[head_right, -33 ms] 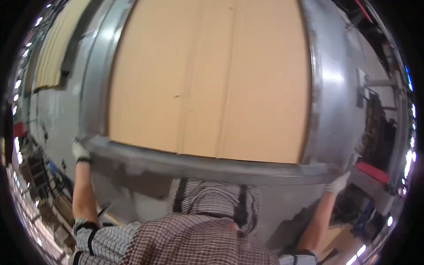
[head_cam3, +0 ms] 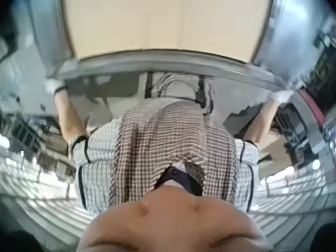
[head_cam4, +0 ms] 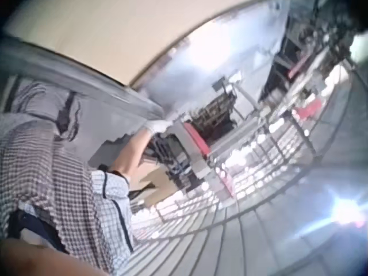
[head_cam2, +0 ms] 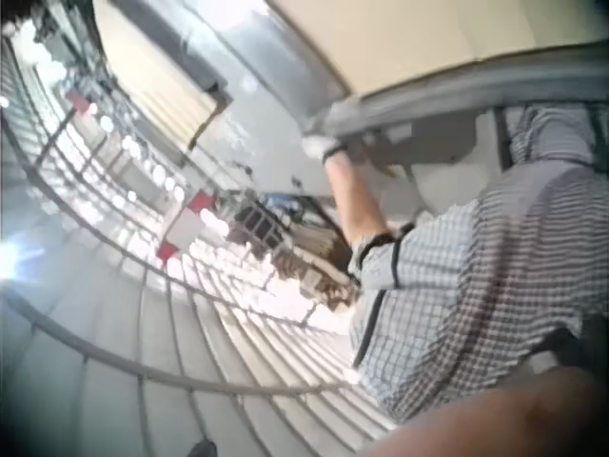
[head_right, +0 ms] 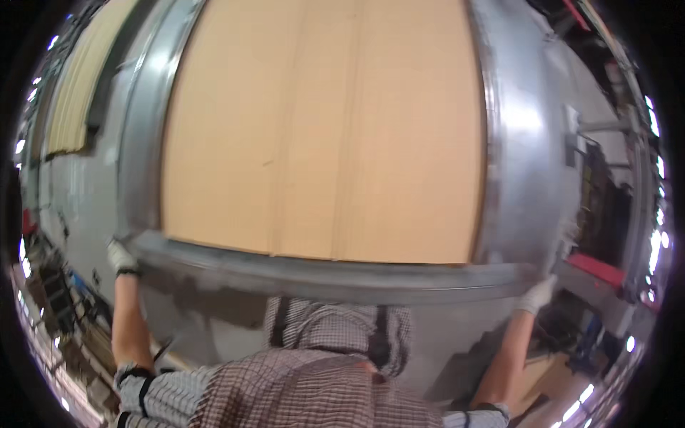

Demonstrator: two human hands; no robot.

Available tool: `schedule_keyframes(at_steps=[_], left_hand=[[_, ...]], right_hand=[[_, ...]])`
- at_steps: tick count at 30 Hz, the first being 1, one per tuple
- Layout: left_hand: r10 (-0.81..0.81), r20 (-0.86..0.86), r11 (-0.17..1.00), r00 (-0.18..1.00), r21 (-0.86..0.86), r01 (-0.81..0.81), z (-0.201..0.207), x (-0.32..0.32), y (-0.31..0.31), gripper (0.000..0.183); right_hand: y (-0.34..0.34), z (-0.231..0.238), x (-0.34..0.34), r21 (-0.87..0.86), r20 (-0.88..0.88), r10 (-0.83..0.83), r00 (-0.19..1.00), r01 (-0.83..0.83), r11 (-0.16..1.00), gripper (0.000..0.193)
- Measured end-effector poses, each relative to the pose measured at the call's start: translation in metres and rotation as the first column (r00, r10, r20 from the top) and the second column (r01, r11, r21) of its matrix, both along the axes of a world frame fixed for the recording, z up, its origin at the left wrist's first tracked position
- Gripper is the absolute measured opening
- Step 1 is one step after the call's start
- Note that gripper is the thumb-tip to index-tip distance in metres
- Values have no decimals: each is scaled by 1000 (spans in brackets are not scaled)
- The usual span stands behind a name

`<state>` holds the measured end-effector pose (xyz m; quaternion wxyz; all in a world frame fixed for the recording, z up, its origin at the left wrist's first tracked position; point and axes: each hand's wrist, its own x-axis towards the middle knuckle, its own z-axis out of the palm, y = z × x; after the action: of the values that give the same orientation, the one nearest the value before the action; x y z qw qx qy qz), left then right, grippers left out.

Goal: Operating factory machinery to process material strips and organizing cardboard packaging.

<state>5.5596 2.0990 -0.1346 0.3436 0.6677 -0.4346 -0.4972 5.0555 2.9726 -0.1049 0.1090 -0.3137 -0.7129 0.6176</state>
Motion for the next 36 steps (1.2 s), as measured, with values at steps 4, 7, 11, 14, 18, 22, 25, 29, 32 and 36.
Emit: schedule_keyframes(at_steps=[4, 7, 11, 14, 18, 22, 25, 29, 32, 36], left_hand=[[8, 386, 996, 922, 81, -42, 1, 3, -71, 64], [-248, -26, 969, 969, 7, 248, -2, 71, -115, 64], [8, -27, 979, 1000, 203, -2, 14, -48, -43, 67], [-84, 44, 994, 995, 72, 81, 21, -20, -56, 70], [-15, 113, 963, 993, 268, -16, 35, -98, -2, 70], [-29, 284, 998, 958, -37, 41, 36, -57, -34, 74], [97, 87, 994, 992, -65, -91, 41, -75, -31, 73], [-66, 275, 998, 959, 4, 68, 11, -88, -53, 63], [-64, -17, 998, 998, -27, 64, 2, -47, -89, 56], [-113, 140, 992, 984, -43, 120, 23, -21, -146, 60]], right_hand=[[18, -35, -26, 393, 80, -213, 974, 165, 904, 63], [-9, -30, -9, 237, -119, -214, 969, 237, 942, 62], [-34, 14, -27, 395, 144, -181, 973, 111, 912, 54], [3, 0, -18, 8, 45, -197, 979, 197, 980, 51], [-3, 12, -23, 126, 23, -67, 997, 64, 990, 54], [4, 16, -36, 195, 150, -220, 964, 189, 962, 56], [24, 6, -33, 35, 106, -104, 989, 101, 994, 53], [82, 5, -94, 372, 224, -236, 946, 141, 918, 59], [-19, -18, -78, 58, 81, -147, 986, 143, 988, 56], [-21, -6, -87, 169, 151, -207, 967, 181, 969, 58]])
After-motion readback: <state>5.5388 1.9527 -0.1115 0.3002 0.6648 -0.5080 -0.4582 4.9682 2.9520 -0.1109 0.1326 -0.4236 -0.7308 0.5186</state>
